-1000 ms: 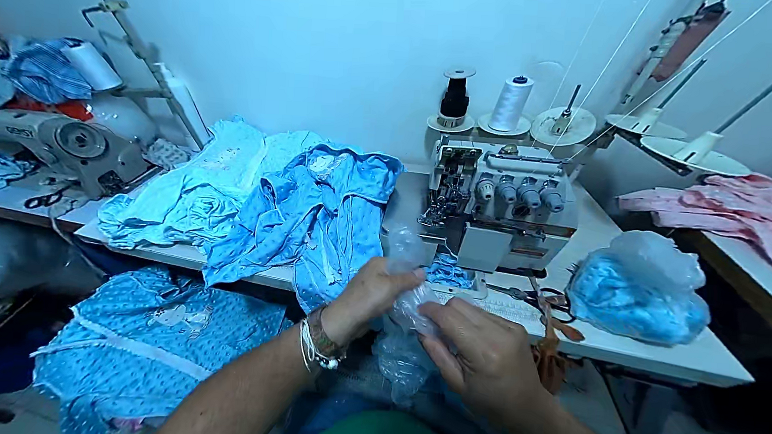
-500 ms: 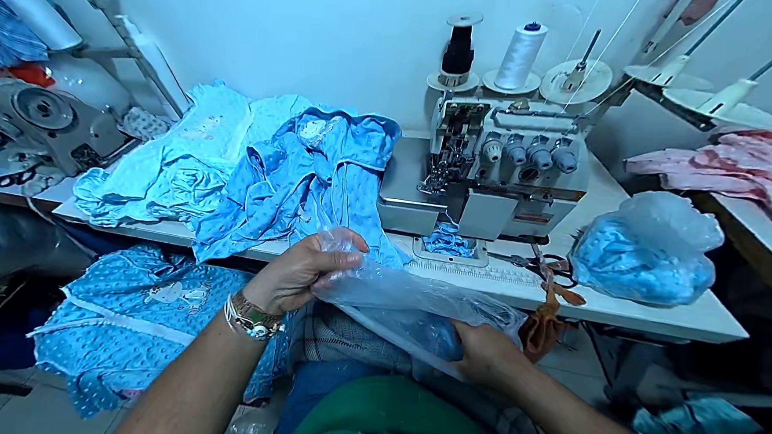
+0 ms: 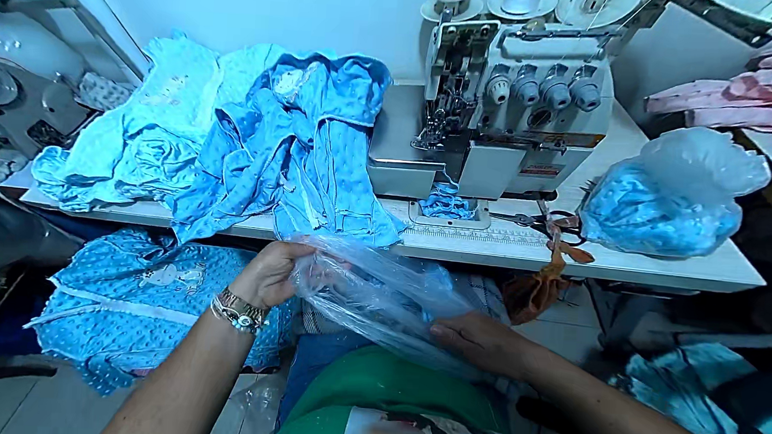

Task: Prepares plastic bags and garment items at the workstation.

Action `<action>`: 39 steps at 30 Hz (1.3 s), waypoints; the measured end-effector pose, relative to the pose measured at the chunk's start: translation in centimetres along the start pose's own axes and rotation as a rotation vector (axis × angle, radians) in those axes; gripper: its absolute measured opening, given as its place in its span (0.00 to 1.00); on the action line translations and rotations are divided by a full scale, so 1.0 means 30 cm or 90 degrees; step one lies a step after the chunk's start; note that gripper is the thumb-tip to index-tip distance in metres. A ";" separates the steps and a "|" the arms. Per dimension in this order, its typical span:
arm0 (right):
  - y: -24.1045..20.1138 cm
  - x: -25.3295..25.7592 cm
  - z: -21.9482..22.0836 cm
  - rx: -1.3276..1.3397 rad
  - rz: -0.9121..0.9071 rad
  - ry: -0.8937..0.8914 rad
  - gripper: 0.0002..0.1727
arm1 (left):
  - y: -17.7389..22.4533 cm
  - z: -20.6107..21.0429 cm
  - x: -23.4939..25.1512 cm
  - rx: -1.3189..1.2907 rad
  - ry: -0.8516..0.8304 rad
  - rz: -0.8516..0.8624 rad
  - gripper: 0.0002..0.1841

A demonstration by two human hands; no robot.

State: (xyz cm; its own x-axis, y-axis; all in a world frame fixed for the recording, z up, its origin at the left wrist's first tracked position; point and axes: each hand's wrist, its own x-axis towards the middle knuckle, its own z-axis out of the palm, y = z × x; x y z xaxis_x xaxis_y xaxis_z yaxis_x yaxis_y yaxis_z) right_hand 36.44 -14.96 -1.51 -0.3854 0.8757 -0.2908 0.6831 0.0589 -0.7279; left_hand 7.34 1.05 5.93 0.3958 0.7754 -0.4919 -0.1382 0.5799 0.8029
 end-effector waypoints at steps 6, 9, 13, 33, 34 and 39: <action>-0.019 -0.003 0.009 -0.036 0.275 0.068 0.30 | -0.082 0.014 0.007 -0.223 -0.096 -0.028 0.17; -0.102 -0.024 -0.019 -0.212 0.398 -0.017 0.41 | -0.055 -0.037 0.029 0.025 -0.270 0.001 0.16; -0.073 -0.033 -0.053 -0.229 0.476 -0.114 0.43 | -0.004 -0.014 0.046 0.677 -0.255 -0.008 0.32; 0.174 0.403 0.103 -0.182 0.369 -0.079 0.28 | -0.154 0.060 0.045 -0.122 -0.408 -0.009 0.14; 0.185 0.407 0.111 -0.178 0.377 -0.069 0.27 | -0.159 0.049 0.040 -0.121 -0.404 -0.011 0.15; 0.136 0.274 0.043 -0.040 0.321 0.030 0.26 | -0.158 -0.019 0.001 0.316 -0.173 0.123 0.20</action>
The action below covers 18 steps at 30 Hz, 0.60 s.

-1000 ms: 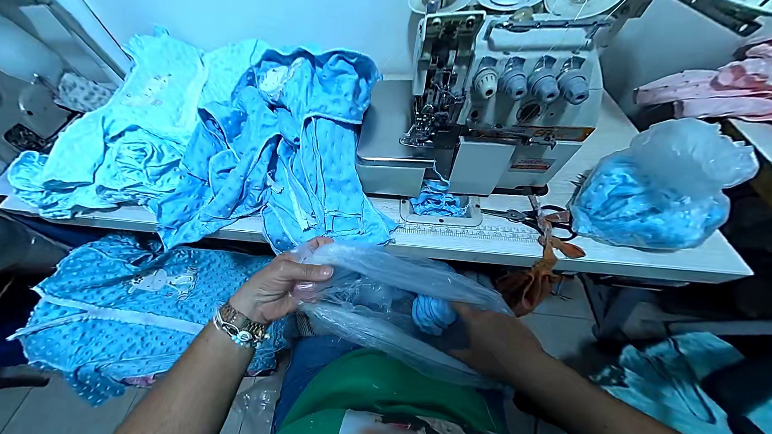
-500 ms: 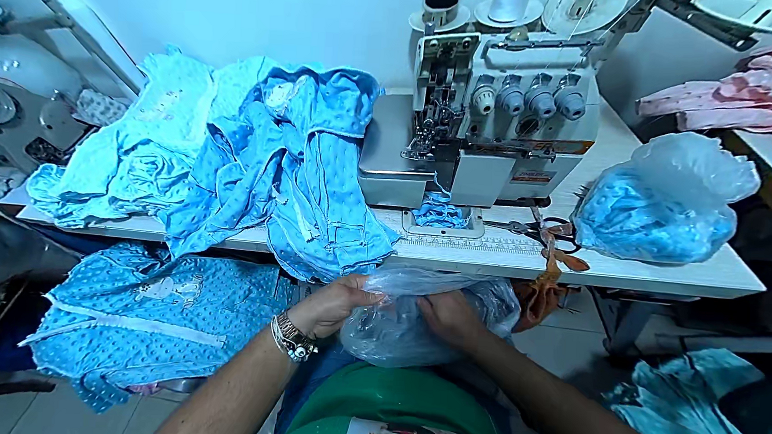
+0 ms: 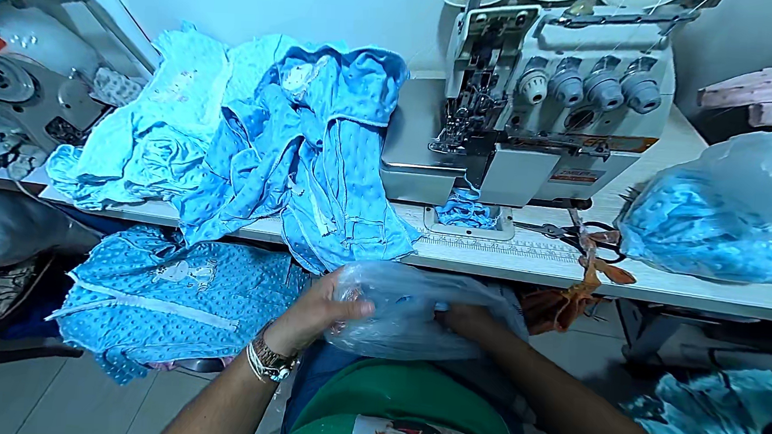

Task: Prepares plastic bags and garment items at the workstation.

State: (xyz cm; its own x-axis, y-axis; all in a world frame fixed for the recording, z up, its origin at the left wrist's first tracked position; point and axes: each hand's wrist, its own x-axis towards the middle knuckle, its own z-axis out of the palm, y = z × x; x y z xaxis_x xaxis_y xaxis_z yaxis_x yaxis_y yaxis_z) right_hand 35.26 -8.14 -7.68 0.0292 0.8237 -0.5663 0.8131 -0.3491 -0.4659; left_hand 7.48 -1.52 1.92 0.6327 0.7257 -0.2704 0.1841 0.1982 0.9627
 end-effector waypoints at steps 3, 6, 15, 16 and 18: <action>0.063 -0.114 -0.057 0.025 -0.137 0.029 0.28 | -0.017 -0.009 0.017 0.497 0.053 -0.119 0.27; 0.093 -0.229 -0.109 0.120 -0.158 0.044 0.28 | -0.076 0.012 0.036 0.556 0.042 -0.111 0.11; 0.060 -0.354 0.005 -0.141 -0.193 0.086 0.37 | -0.050 0.161 0.102 -0.396 0.176 -0.209 0.15; 0.060 -0.357 0.023 -0.137 -0.220 0.088 0.41 | -0.055 0.168 0.111 -0.421 0.154 -0.175 0.16; 0.053 -0.362 0.024 -0.079 -0.261 0.054 0.43 | -0.063 0.173 0.123 -0.390 0.093 -0.168 0.16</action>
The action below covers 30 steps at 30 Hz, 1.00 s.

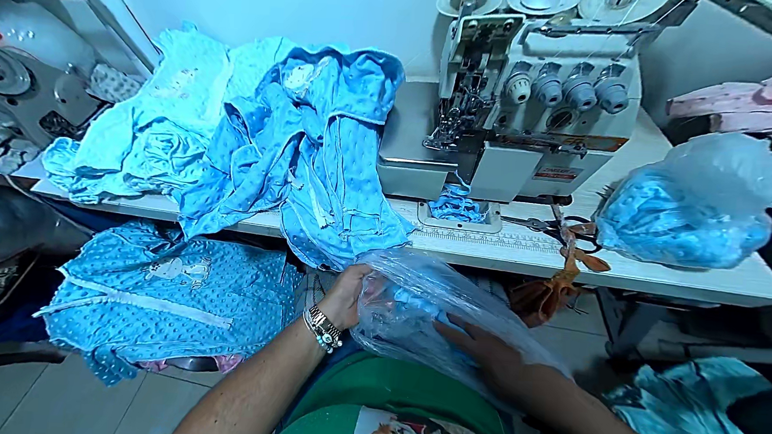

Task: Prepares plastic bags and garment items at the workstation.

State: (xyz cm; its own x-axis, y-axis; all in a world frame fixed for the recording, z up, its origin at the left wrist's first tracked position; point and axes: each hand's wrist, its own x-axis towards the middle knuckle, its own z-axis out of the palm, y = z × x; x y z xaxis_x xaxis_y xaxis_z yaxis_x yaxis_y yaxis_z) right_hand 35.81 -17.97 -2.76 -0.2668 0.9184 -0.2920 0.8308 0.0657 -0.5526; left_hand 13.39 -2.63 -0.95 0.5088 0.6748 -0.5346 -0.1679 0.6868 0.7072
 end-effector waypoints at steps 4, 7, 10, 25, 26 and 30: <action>0.015 -0.013 -0.072 0.055 -0.001 -0.005 0.33 | 0.004 0.017 0.021 0.473 -0.066 -0.089 0.15; 0.063 -0.023 -0.100 0.128 0.040 0.036 0.30 | 0.019 0.057 0.055 0.811 -0.122 -0.088 0.29; 0.106 -0.027 -0.128 0.261 0.162 0.105 0.25 | 0.002 0.068 0.079 0.854 -0.066 -0.040 0.16; 0.077 0.145 -0.044 0.199 0.396 0.082 0.44 | -0.176 0.122 0.190 0.042 -0.014 -0.124 0.16; 0.078 0.155 -0.050 0.168 0.393 0.055 0.46 | -0.192 0.129 0.194 0.028 -0.013 -0.120 0.15; 0.088 0.175 -0.041 0.006 0.291 -0.071 0.48 | -0.226 0.144 0.229 0.002 -0.040 -0.101 0.15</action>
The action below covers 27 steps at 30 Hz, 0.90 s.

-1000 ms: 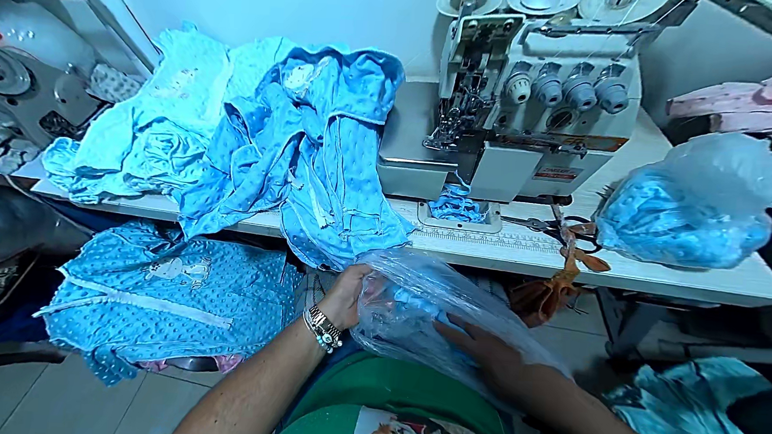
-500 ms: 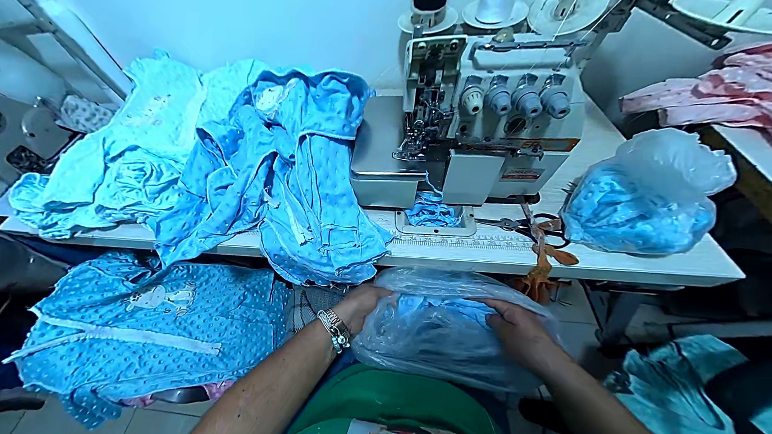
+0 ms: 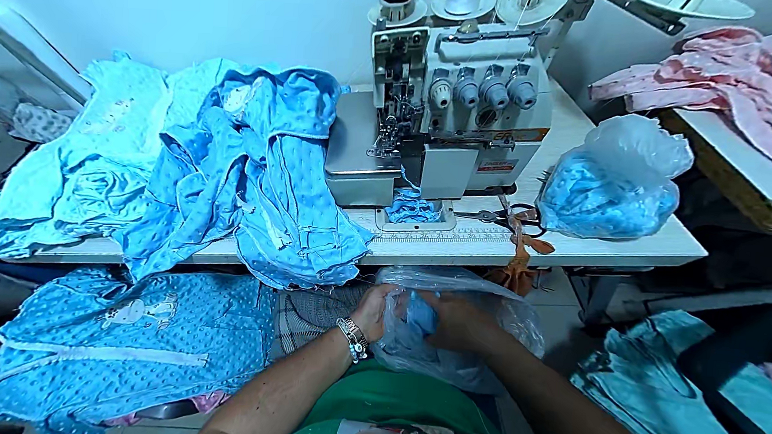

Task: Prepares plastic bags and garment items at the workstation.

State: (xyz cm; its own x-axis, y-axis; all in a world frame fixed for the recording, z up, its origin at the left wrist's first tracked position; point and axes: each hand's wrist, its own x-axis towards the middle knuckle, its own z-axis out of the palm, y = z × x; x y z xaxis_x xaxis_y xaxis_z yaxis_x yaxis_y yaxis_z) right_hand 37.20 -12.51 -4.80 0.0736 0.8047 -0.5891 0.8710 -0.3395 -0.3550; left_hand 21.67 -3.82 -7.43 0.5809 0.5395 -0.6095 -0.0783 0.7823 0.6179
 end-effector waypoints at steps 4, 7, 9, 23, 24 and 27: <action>-0.029 0.021 0.042 -0.075 -0.044 -0.037 0.39 | -0.002 -0.019 0.025 -0.027 -0.209 -0.066 0.18; -0.027 0.040 0.052 -0.052 -0.039 -0.015 0.29 | 0.034 -0.020 -0.003 0.034 -0.228 -0.077 0.06; 0.028 0.033 0.051 0.051 -0.080 0.047 0.26 | 0.075 -0.030 -0.035 0.163 -0.124 -0.007 0.05; 0.306 -0.163 0.036 0.910 -0.473 0.162 0.24 | 0.165 0.016 -0.106 0.974 0.080 0.201 0.23; 0.221 -0.236 -0.010 0.940 -0.398 0.211 0.21 | 0.167 0.012 -0.089 1.035 0.086 0.164 0.25; 0.139 -0.419 -0.125 0.949 -0.300 0.244 0.43 | 0.163 0.016 -0.062 1.174 0.066 0.111 0.36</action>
State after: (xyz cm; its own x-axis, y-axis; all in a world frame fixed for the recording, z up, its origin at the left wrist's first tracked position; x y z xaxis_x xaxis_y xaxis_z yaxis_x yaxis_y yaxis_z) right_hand 41.73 -22.22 3.86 0.2600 0.9602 -0.1022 -0.3582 -0.0024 -0.9336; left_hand 20.60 -1.17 -3.04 0.6126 0.6368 -0.4682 0.7892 -0.5253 0.3182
